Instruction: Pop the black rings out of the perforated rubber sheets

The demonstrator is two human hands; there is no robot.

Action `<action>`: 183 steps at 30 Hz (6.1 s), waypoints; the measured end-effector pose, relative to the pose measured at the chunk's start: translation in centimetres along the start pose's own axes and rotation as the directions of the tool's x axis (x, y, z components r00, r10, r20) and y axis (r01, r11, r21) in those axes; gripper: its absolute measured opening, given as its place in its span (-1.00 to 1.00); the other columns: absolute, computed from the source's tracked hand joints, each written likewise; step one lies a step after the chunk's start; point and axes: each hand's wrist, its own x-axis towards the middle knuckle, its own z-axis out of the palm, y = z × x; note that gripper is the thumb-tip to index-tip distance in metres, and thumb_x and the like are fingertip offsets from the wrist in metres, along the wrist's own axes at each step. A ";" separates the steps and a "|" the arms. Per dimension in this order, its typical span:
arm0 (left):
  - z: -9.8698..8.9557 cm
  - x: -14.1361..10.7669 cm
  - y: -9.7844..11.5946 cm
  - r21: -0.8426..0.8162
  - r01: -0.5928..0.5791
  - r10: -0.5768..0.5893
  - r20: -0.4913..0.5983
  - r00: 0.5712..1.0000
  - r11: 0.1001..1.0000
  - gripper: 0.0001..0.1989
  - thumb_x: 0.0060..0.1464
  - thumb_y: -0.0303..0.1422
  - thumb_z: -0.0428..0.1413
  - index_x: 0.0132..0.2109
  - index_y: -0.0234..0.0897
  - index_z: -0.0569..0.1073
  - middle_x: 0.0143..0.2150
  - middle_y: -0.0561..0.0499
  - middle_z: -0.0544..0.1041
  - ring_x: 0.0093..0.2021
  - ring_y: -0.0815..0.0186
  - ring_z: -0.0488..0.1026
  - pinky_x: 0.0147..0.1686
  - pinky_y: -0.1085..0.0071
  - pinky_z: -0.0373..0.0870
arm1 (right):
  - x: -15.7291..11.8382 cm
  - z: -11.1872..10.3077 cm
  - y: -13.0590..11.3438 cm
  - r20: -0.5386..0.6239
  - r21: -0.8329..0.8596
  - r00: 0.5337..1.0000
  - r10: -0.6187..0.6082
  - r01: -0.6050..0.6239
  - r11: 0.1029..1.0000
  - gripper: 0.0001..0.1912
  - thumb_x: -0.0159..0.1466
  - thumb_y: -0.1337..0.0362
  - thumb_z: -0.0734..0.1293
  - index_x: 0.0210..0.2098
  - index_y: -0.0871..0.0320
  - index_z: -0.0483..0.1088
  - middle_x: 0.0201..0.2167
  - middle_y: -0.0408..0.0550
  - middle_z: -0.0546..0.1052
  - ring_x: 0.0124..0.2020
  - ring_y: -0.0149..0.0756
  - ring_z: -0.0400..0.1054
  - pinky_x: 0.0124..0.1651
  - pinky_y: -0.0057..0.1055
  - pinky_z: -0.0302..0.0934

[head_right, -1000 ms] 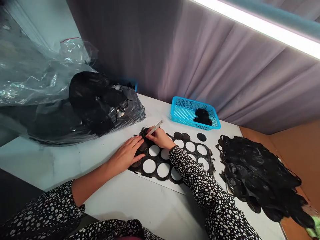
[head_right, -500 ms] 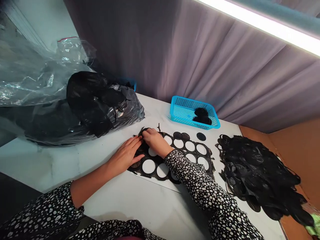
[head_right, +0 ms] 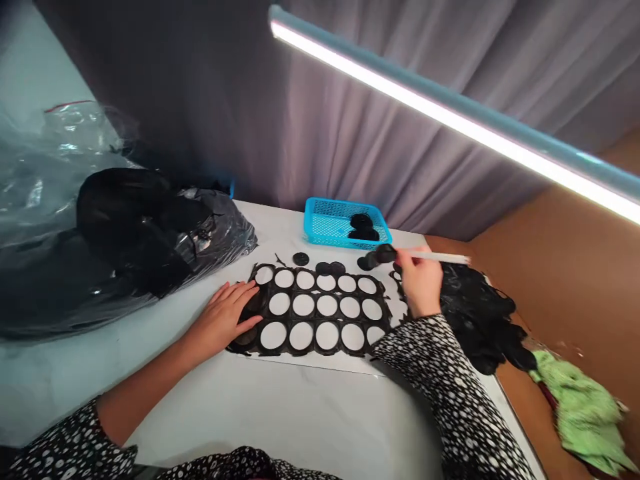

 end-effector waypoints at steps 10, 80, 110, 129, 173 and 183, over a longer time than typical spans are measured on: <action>0.4 15.0 2.5 -0.117 0.039 -0.016 0.194 0.981 0.992 -0.61 0.16 -0.20 0.10 0.07 -0.27 0.41 0.02 -0.19 0.42 0.04 -0.02 0.36 0.03 0.11 0.31 | -0.1 -0.9 2.7 0.288 0.050 0.956 0.061 -0.078 0.996 -0.82 0.17 0.17 0.24 -0.36 0.16 0.38 -0.40 0.02 0.50 -0.33 -0.18 0.37 -0.20 -0.27 0.25; 8.6 10.1 25.6 -0.688 -0.222 0.335 0.032 0.942 0.690 -0.82 0.01 -0.66 0.11 -0.36 -0.29 0.39 -0.41 0.11 0.40 -0.42 0.40 0.35 -0.41 0.54 0.25 | -2.1 4.1 2.8 0.503 -0.369 0.841 -0.198 0.416 0.831 -0.84 0.44 0.31 0.06 -0.07 0.18 0.21 -0.22 0.07 0.48 -0.23 -0.20 0.41 -0.30 -0.43 0.15; 1.3 -2.6 6.0 -0.023 -0.211 0.208 -0.091 0.974 0.977 -0.69 0.32 -0.42 -0.06 0.14 -0.33 0.39 0.15 -0.17 0.43 0.17 0.10 0.36 0.13 0.09 0.37 | -8.2 0.8 -7.8 0.587 0.598 0.724 -0.361 -0.087 0.797 -0.84 0.24 0.20 0.32 -0.40 0.15 0.42 -0.39 -0.09 0.53 -0.38 -0.34 0.41 -0.28 -0.41 0.30; 1.4 -2.8 5.4 -0.035 -0.289 0.289 -0.006 0.957 0.957 -0.69 0.33 -0.42 -0.06 0.14 -0.33 0.39 0.18 -0.20 0.43 0.29 0.07 0.26 0.24 0.05 0.21 | -9.8 8.7 -11.3 0.708 0.541 0.514 -0.485 0.046 0.840 -0.93 0.17 0.35 0.40 -0.43 0.19 0.42 -0.36 -0.12 0.50 -0.36 -0.39 0.34 -0.25 -0.45 0.22; -0.8 -6.4 5.2 -0.093 -0.316 0.320 0.033 0.947 0.944 -0.69 0.35 -0.41 -0.05 0.17 -0.31 0.37 0.19 -0.20 0.41 0.28 0.08 0.27 0.24 0.03 0.26 | -15.7 4.8 -12.1 0.664 0.607 0.497 -0.558 0.078 0.791 -0.84 0.26 0.40 0.31 -0.45 0.15 0.28 -0.30 -0.08 0.45 -0.29 -0.33 0.32 -0.23 -0.40 0.23; -0.8 -4.9 3.7 -0.074 -0.463 0.465 0.016 0.885 0.883 -0.73 0.26 -0.43 0.02 0.09 -0.27 0.41 0.12 -0.14 0.45 0.28 0.09 0.26 0.30 0.00 0.11 | -15.0 6.2 -11.7 0.443 0.348 0.779 -0.443 0.306 0.886 -0.85 0.33 0.37 0.18 -0.36 0.13 0.32 -0.38 -0.05 0.50 -0.37 -0.28 0.32 -0.30 -0.38 0.20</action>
